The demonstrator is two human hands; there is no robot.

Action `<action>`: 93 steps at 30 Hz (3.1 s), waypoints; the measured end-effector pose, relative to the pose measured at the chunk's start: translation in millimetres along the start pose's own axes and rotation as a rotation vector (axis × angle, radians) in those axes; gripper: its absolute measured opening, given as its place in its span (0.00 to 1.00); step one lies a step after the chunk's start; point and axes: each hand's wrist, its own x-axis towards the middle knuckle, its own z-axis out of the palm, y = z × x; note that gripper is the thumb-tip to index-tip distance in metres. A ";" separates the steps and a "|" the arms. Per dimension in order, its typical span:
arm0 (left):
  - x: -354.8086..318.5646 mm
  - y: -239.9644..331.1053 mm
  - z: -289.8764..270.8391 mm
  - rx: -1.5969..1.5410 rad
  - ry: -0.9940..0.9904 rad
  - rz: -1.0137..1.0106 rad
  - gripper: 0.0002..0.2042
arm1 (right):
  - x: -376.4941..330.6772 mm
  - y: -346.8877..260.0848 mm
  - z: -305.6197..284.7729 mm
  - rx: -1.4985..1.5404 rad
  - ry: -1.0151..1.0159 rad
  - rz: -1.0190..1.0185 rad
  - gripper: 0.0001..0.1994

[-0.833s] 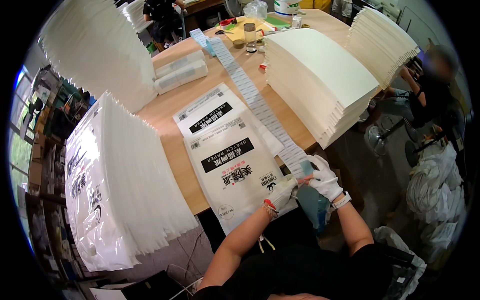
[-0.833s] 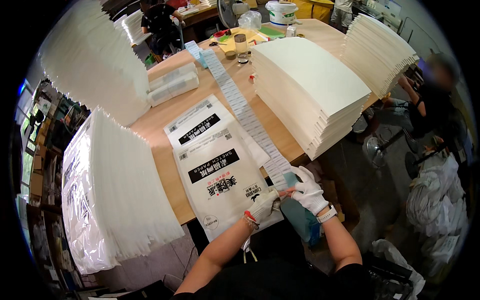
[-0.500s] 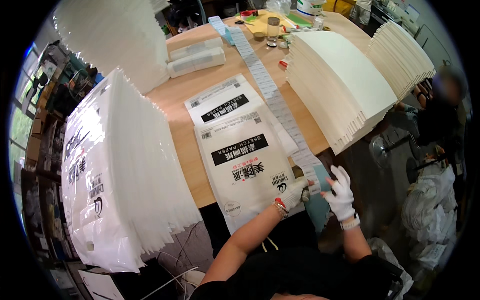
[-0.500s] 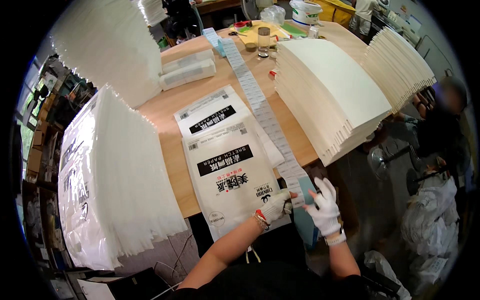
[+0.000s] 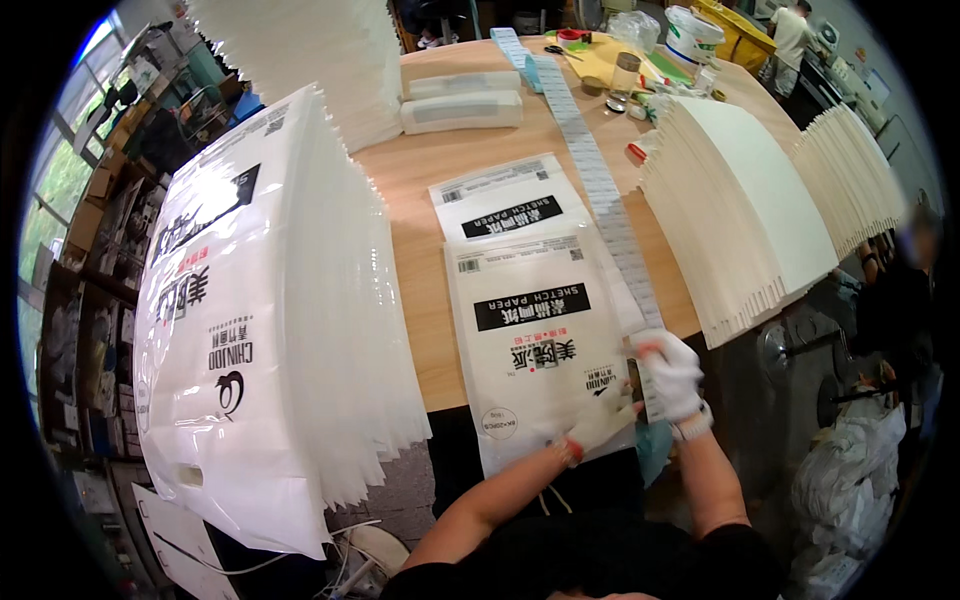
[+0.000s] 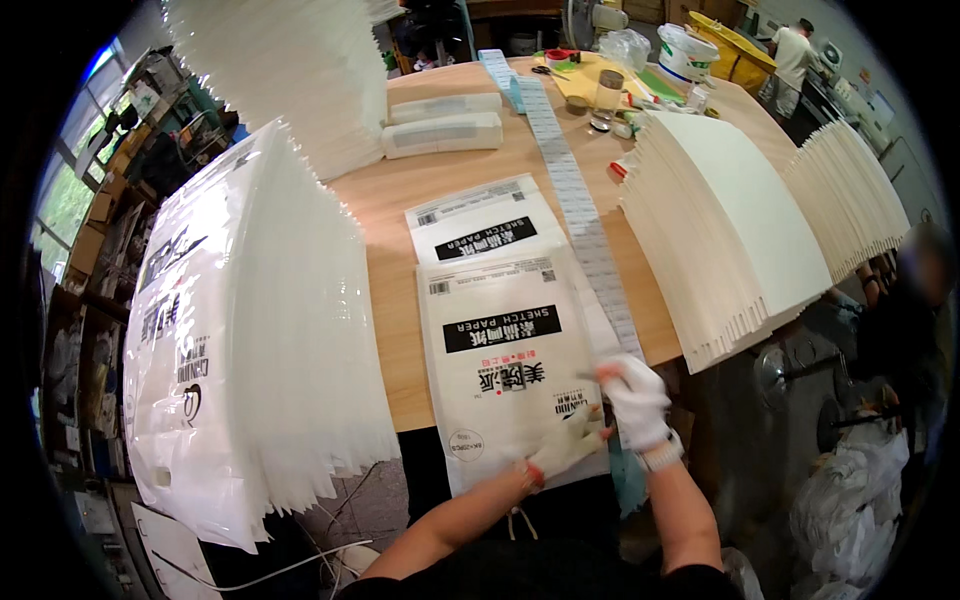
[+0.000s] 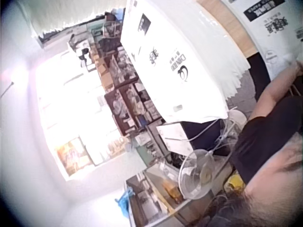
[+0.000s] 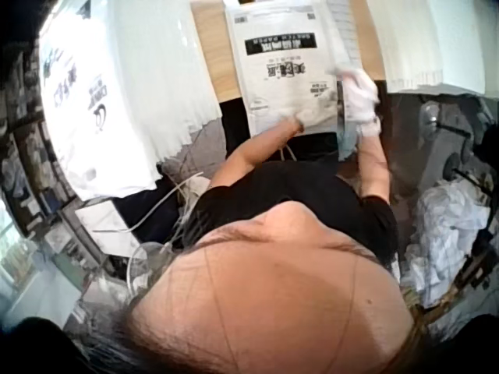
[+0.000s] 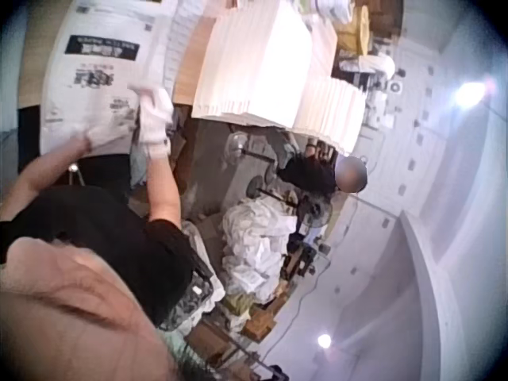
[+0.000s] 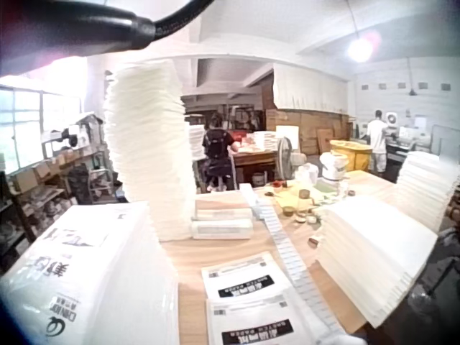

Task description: The person repeatedly picks up sheets of white paper from a stack on the table and places them into white plastic packaging bags. The person folds the top of the bag over the paper to seal it and then places the filled bag onto a growing stack of completed packages on the left side of the table.

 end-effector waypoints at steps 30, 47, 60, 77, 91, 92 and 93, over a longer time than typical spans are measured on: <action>-192.8 -14.5 -127.4 0.477 0.407 -0.559 0.13 | 196.8 21.0 254.2 -0.587 -0.285 0.107 0.12; -155.7 206.6 -104.4 0.686 -0.084 0.795 0.06 | -66.9 49.6 49.0 0.686 -0.008 0.380 0.19; -378.5 302.3 -272.1 -0.275 1.288 0.882 0.21 | 67.8 -281.3 174.4 0.352 -0.620 -0.457 0.14; -265.3 -34.1 -160.6 0.329 0.982 -0.185 0.08 | 38.4 -78.0 -165.6 -0.956 0.185 -0.451 0.18; 6.5 157.3 27.8 0.198 -0.312 0.286 0.10 | 28.4 -54.6 -243.4 -1.238 0.479 -0.612 0.05; 12.2 174.0 51.3 -0.549 -0.323 -0.083 0.12 | 18.5 -75.8 -219.1 -1.260 0.376 -0.664 0.05; 19.8 180.6 49.6 -0.660 -0.332 -0.127 0.14 | 2.7 -96.0 -191.1 -1.278 0.263 -0.726 0.04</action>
